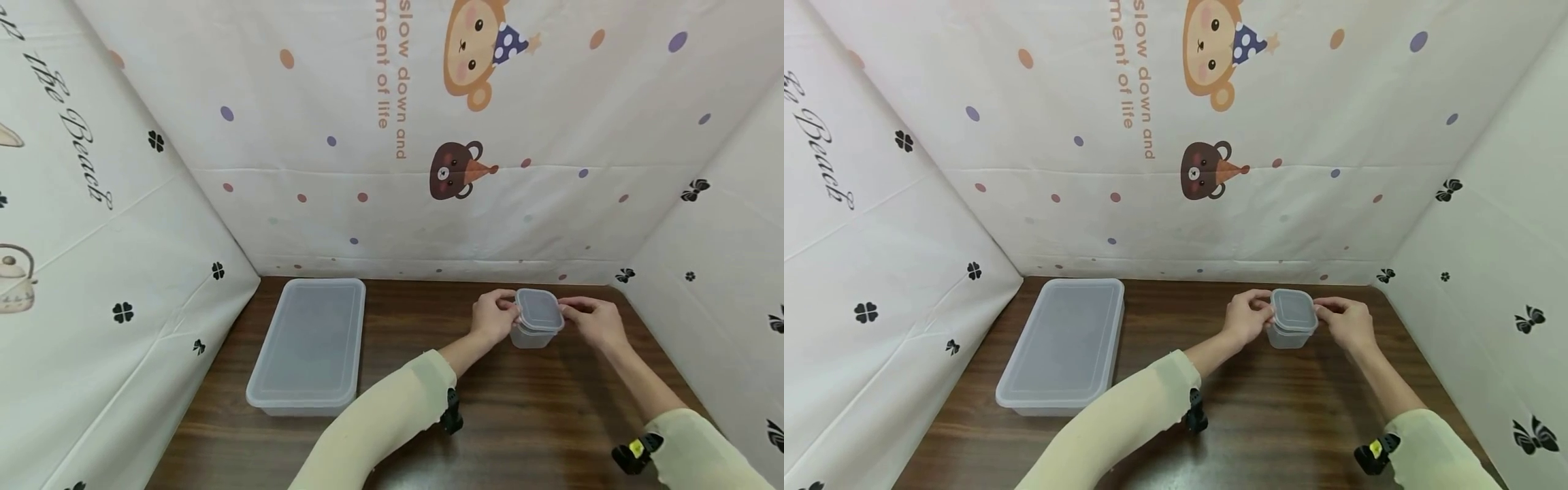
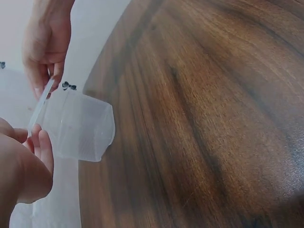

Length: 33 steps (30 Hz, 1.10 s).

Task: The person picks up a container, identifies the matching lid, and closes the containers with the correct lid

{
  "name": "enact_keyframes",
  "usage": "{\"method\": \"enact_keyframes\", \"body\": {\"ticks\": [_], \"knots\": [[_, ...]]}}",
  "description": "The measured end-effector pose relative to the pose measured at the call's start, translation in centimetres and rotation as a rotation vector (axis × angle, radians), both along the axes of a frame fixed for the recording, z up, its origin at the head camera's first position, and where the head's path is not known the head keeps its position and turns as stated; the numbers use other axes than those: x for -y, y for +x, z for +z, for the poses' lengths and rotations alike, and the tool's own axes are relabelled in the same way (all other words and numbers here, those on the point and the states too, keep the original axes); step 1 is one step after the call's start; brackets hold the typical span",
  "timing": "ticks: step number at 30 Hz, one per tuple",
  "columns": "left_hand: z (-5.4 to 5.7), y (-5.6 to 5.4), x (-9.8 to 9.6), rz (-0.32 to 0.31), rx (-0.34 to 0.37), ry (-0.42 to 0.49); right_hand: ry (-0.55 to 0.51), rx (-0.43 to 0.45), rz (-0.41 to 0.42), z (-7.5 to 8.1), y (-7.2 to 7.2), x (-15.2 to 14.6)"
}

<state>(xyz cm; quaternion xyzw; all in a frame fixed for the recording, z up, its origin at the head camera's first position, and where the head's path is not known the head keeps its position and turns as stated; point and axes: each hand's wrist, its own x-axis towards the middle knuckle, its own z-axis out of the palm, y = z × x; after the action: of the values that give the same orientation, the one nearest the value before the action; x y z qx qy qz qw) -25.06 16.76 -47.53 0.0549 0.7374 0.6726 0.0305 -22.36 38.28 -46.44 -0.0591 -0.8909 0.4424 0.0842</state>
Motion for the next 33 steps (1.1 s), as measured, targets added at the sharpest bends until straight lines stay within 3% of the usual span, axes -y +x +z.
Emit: {"method": "enact_keyframes", "body": {"ticks": [9,22,33], "knots": [[0.1,-0.2,-0.8,0.026,0.012,0.021,-0.034,0.052,0.0,-0.5,-0.4,-0.5],[-1.5,-0.8,-0.6,0.048,0.086,0.022,0.062,0.056,-0.026,-1.2,-1.2,0.2],[-2.0,-0.4,-1.1,0.055,0.092,-0.027,0.096,0.111,-0.031,-1.4,-1.1,-0.1]]}}
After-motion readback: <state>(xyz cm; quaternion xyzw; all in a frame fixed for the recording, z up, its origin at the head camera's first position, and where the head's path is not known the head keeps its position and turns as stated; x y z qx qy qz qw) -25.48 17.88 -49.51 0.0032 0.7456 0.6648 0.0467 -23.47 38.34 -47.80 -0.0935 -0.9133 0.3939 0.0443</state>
